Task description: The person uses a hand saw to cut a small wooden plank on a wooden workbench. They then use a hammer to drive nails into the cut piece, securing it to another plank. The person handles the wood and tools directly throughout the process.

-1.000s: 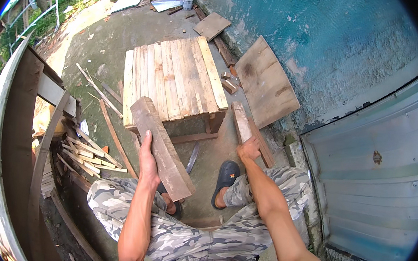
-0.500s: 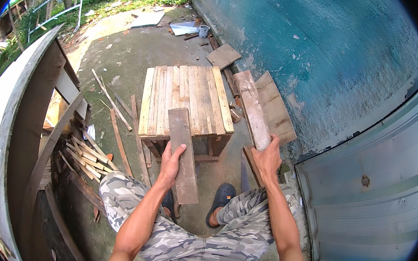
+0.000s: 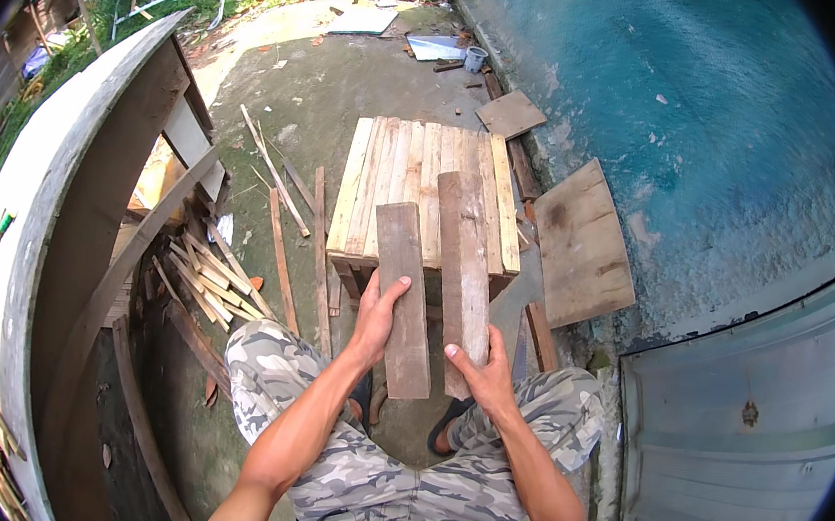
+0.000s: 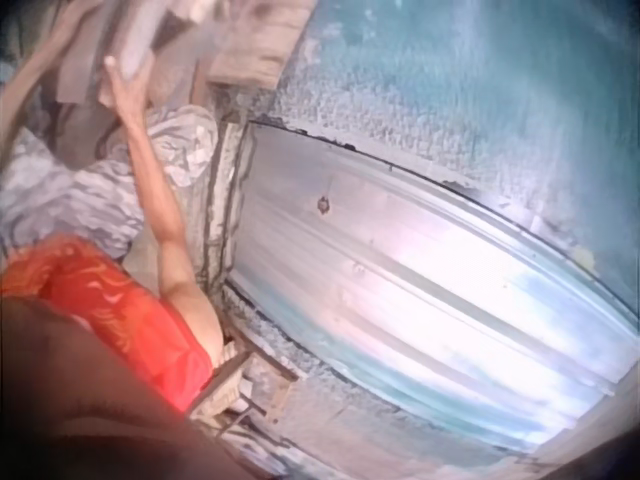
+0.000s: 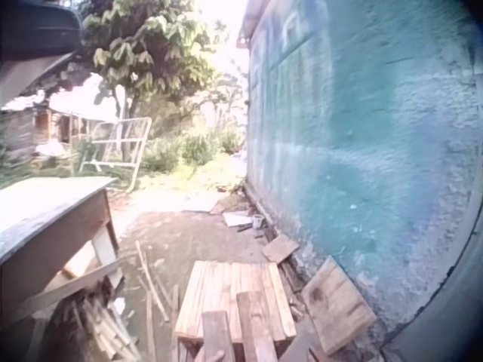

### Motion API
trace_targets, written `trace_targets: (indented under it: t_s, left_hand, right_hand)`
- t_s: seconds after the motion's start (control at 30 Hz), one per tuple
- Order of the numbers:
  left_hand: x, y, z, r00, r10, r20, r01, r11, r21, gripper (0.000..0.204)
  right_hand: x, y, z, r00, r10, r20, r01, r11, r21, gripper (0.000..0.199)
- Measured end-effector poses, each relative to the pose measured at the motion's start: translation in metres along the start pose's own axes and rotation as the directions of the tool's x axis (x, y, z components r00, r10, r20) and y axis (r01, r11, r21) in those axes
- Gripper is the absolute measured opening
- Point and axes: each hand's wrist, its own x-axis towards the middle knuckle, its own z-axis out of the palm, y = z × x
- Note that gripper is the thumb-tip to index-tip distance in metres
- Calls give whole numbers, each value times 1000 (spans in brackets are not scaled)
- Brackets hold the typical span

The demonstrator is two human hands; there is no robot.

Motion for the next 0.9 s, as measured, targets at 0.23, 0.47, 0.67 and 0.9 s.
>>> trace_targets:
  t_s: [0.23, 0.47, 0.67, 0.9]
  left_hand:
    - [1, 2, -6, 999, -40, -30, 40, 999, -9, 59]
    - [7, 6, -18, 999, -32, -27, 31, 999, -32, 59]
    - [4, 4, -17, 995, -93, -49, 90, 994, -58, 64]
    - [0, 11, -15, 995, -97, -18, 97, 995, 13, 70]
  right_hand:
    - [7, 17, 20, 980, -55, 192, 26, 988, 152, 85]
    - [12, 6, 9, 925, -78, 372, -89, 907, 411, 79]
    - [15, 16, 15, 936, -150, 318, 36, 941, 337, 80]
    - [11, 23, 17, 932, -160, 326, 42, 939, 340, 82]
